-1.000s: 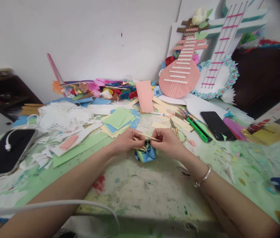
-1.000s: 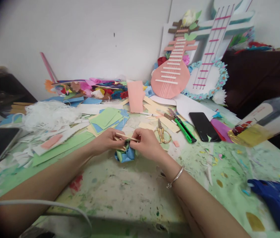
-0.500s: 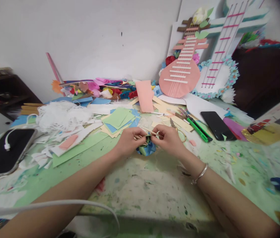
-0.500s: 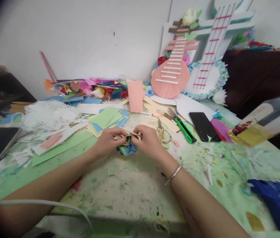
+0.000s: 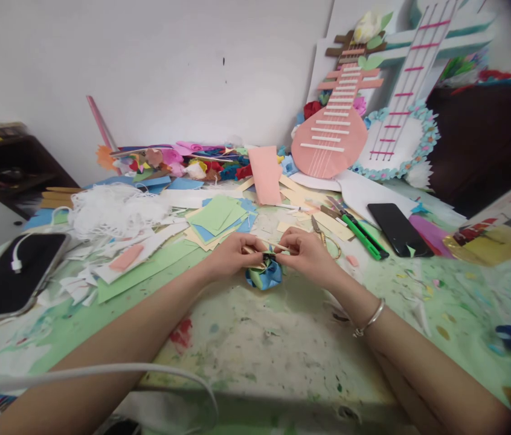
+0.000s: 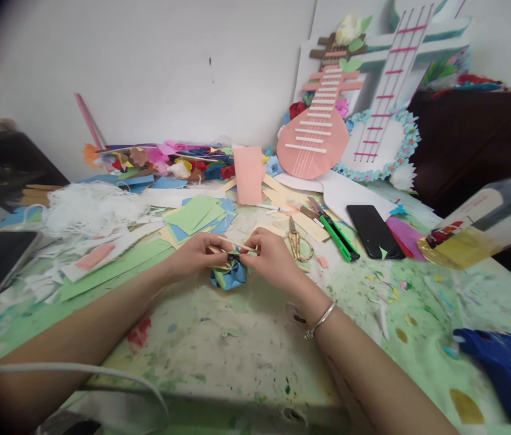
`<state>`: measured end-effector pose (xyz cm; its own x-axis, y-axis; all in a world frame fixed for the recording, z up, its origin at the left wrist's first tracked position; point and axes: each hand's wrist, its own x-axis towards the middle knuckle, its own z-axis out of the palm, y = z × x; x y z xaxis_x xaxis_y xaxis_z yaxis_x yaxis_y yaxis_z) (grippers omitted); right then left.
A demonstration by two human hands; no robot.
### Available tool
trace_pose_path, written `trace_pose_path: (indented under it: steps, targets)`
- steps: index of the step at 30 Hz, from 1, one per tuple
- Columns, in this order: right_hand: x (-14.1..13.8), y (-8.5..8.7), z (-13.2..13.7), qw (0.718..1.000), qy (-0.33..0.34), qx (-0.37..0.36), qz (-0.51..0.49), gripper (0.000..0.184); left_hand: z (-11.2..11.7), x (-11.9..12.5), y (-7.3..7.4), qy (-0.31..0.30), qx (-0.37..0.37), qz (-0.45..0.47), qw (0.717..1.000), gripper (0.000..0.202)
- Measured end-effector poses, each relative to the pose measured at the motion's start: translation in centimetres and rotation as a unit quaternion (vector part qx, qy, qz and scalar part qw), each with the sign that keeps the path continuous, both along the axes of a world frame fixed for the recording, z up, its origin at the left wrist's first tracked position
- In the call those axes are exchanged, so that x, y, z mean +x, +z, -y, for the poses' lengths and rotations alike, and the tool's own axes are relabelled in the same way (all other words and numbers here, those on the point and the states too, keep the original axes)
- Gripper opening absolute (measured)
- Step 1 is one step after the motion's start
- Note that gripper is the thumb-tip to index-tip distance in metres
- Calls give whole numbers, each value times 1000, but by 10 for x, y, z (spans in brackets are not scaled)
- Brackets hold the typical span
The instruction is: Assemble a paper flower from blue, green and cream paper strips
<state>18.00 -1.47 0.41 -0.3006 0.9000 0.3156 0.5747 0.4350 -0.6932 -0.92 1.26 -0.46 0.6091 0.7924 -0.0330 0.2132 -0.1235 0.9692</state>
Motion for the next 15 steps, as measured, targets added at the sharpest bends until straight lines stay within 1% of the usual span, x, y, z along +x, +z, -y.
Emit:
trace_pose_path:
  steps: [3, 6, 11, 15]
  targets:
    - [0, -2, 0, 999, 32, -18, -17, 5, 1, 0, 1, 2, -5, -7, 1000, 19]
    - [-1, -5, -1, 999, 50, -20, -2, 4, 2, 2, 3, 8, 11, -17, 1000, 14]
    - [-4, -7, -1, 999, 33, -11, 32, 4, 3, 3, 1, 33, 63, -26, 997, 11]
    - [-7, -6, 1, 999, -7, 7, 48, 4, 5, 6, -4, 66, 69, -24, 995, 13]
